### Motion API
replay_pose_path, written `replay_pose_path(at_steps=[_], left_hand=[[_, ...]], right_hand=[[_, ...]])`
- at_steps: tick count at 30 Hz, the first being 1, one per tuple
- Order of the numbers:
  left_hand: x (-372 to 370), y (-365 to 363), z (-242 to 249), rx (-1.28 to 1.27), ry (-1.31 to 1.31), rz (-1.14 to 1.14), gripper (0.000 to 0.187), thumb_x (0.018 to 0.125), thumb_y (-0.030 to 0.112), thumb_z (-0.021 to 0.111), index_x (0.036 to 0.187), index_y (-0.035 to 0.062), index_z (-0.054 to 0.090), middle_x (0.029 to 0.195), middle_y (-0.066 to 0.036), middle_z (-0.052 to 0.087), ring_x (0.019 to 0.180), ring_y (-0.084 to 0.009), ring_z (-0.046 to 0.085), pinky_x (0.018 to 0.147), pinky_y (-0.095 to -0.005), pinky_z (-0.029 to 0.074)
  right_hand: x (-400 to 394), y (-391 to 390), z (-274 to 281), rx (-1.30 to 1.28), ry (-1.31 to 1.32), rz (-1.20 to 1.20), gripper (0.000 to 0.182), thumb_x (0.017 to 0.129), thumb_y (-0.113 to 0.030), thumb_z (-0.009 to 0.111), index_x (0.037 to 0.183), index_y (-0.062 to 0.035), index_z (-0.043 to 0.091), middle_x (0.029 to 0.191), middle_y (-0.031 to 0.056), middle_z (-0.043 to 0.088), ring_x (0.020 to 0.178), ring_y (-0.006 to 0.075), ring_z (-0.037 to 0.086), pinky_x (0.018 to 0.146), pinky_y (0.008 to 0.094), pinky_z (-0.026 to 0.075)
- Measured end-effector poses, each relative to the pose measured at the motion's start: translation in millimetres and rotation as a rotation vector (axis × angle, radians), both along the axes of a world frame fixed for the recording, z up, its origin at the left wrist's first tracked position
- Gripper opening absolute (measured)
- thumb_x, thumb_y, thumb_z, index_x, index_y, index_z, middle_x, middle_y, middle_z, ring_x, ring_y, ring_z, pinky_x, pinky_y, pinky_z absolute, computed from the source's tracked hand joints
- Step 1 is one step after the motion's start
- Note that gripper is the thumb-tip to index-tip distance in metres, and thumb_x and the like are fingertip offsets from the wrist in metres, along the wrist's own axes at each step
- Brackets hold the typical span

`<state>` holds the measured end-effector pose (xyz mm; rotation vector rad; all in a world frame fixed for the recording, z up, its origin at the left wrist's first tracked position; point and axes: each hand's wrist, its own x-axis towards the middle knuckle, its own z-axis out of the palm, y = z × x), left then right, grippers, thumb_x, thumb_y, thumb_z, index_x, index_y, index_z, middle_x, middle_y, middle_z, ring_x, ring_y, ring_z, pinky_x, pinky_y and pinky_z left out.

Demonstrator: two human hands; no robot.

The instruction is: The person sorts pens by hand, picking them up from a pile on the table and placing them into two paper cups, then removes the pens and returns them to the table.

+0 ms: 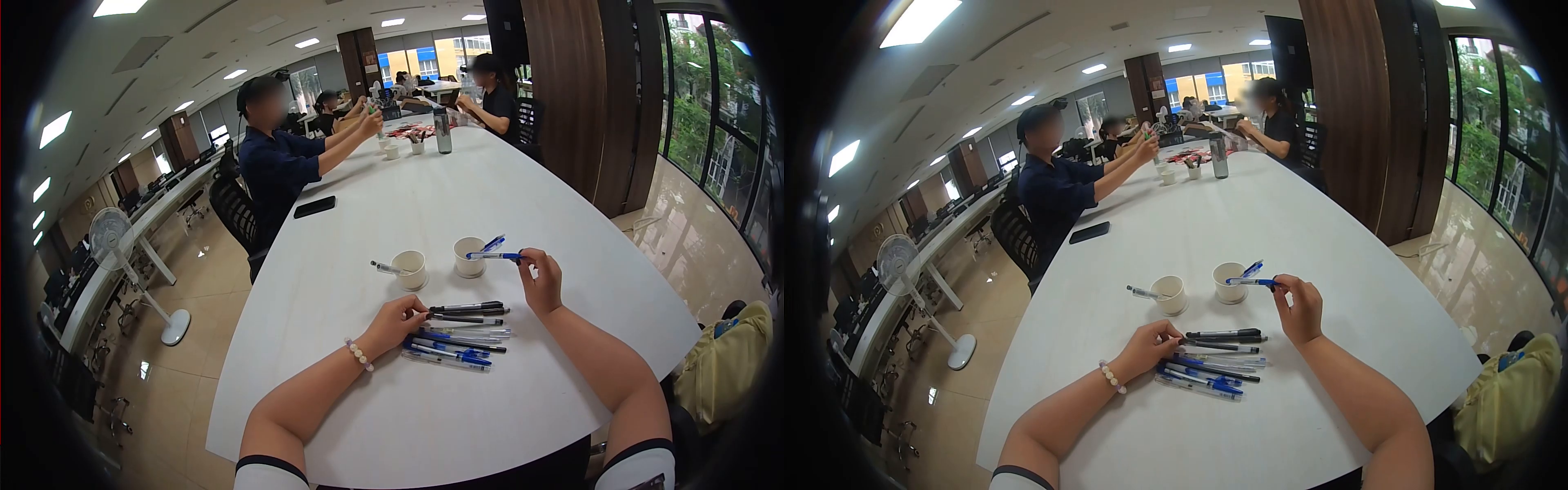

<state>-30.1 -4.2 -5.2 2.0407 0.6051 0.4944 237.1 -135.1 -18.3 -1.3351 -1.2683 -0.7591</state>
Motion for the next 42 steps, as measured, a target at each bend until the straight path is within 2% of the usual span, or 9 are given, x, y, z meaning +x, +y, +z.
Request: replay_pose_path(at_steps=[10, 12, 19, 28, 32, 35, 38, 41, 42], left_hand=[[-1.0, 1.2, 0.0, 0.522, -0.472, 0.211, 0.007, 0.079, 0.007, 0.069, 0.083, 0.0059, 0.064, 0.072, -0.003, 0.062, 0.056, -0.0141, 0.046, 0.057, -0.0287, 0.040], [-4.4, 8.8, 2.7, 0.828, -0.573, 0.317, 0.012, 0.074, 0.003, 0.072, 0.081, 0.0096, 0.064, 0.072, 0.000, 0.064, 0.056, -0.0146, 0.048, 0.057, -0.0301, 0.037], [-22.1, 29.5, 49.3, 1.308, -0.576, 0.480, 0.021, 0.072, 0.005, 0.074, 0.084, 0.0137, 0.059, 0.075, 0.003, 0.064, 0.056, -0.0145, 0.047, 0.062, -0.0309, 0.033], [-26.7, 49.8, 37.3, 1.475, -0.292, 0.519, 0.013, 0.078, 0.019, 0.073, 0.079, 0.0159, 0.061, 0.076, 0.007, 0.065, 0.062, -0.0125, 0.051, 0.063, -0.0311, 0.031], [-17.2, 40.9, 29.2, 1.415, -0.232, 0.403, 0.014, 0.074, 0.012, 0.073, 0.085, 0.0147, 0.065, 0.086, 0.004, 0.066, 0.073, -0.0163, 0.054, 0.067, -0.0335, 0.034], [-18.8, 35.4, 19.7, 1.382, -0.154, 0.368, 0.036, 0.072, 0.010, 0.070, 0.107, 0.0156, 0.067, 0.113, 0.000, 0.059, 0.100, -0.0211, 0.049, 0.085, -0.0372, 0.031], [-18.7, 22.1, 12.7, 1.474, -0.162, 0.330, 0.039, 0.078, 0.018, 0.069, 0.116, 0.0206, 0.062, 0.121, -0.001, 0.053, 0.103, -0.0199, 0.048, 0.088, -0.0368, 0.028], [-15.8, 11.8, 11.5, 1.416, -0.126, 0.057, 0.043, 0.077, 0.016, 0.068, 0.119, 0.0190, 0.060, 0.121, -0.004, 0.052, 0.106, -0.0221, 0.049, 0.091, -0.0385, 0.033], [-12.7, 7.6, 12.2, 1.334, -0.087, -0.118, 0.043, 0.076, 0.014, 0.069, 0.118, 0.0172, 0.060, 0.120, -0.005, 0.053, 0.108, -0.0237, 0.048, 0.092, -0.0395, 0.035]], right_hand=[[-0.4, -2.7, 2.3, -0.136, -0.028, -0.006, 0.028, 0.081, -0.004, 0.064, 0.107, -0.0107, 0.062, 0.080, 0.0030, 0.067, 0.069, 0.0209, 0.062, 0.064, 0.0329, 0.046], [-4.6, 1.5, 2.0, -0.178, -0.044, 0.073, 0.035, 0.080, -0.004, 0.065, 0.114, -0.0121, 0.062, 0.082, 0.0024, 0.068, 0.069, 0.0218, 0.062, 0.066, 0.0343, 0.045], [-12.2, -5.2, 6.0, -0.569, -0.067, 0.042, 0.068, 0.080, -0.008, 0.058, 0.142, -0.0220, 0.034, 0.078, 0.0001, 0.067, 0.063, 0.0197, 0.061, 0.071, 0.0340, 0.047], [-14.2, -4.1, 6.1, -0.672, 0.030, 0.144, 0.073, 0.082, -0.010, 0.054, 0.146, -0.0254, 0.024, 0.078, -0.0005, 0.065, 0.060, 0.0199, 0.061, 0.067, 0.0342, 0.051], [-14.9, -4.5, 6.9, -0.726, 0.072, 0.153, 0.073, 0.082, -0.010, 0.054, 0.146, -0.0257, 0.023, 0.084, 0.0001, 0.066, 0.061, 0.0203, 0.061, 0.068, 0.0341, 0.051], [-14.4, -5.6, 3.3, -0.611, 0.108, 0.227, 0.076, 0.080, -0.008, 0.056, 0.147, -0.0237, 0.023, 0.084, 0.0029, 0.062, 0.066, 0.0216, 0.060, 0.067, 0.0358, 0.050], [-12.6, -6.6, 4.9, -0.319, 0.026, 0.235, 0.068, 0.077, -0.006, 0.061, 0.139, -0.0182, 0.035, 0.081, 0.0051, 0.055, 0.072, 0.0227, 0.056, 0.065, 0.0369, 0.048], [-14.7, -14.6, 12.5, -0.376, -0.170, 0.379, 0.032, 0.071, -0.006, 0.065, 0.100, -0.0114, 0.053, 0.079, 0.0055, 0.054, 0.075, 0.0236, 0.055, 0.066, 0.0356, 0.046], [-15.5, -14.4, 12.9, -0.376, -0.169, 0.381, 0.032, 0.071, -0.006, 0.065, 0.100, -0.0114, 0.053, 0.079, 0.0055, 0.054, 0.075, 0.0236, 0.055, 0.066, 0.0356, 0.046]])
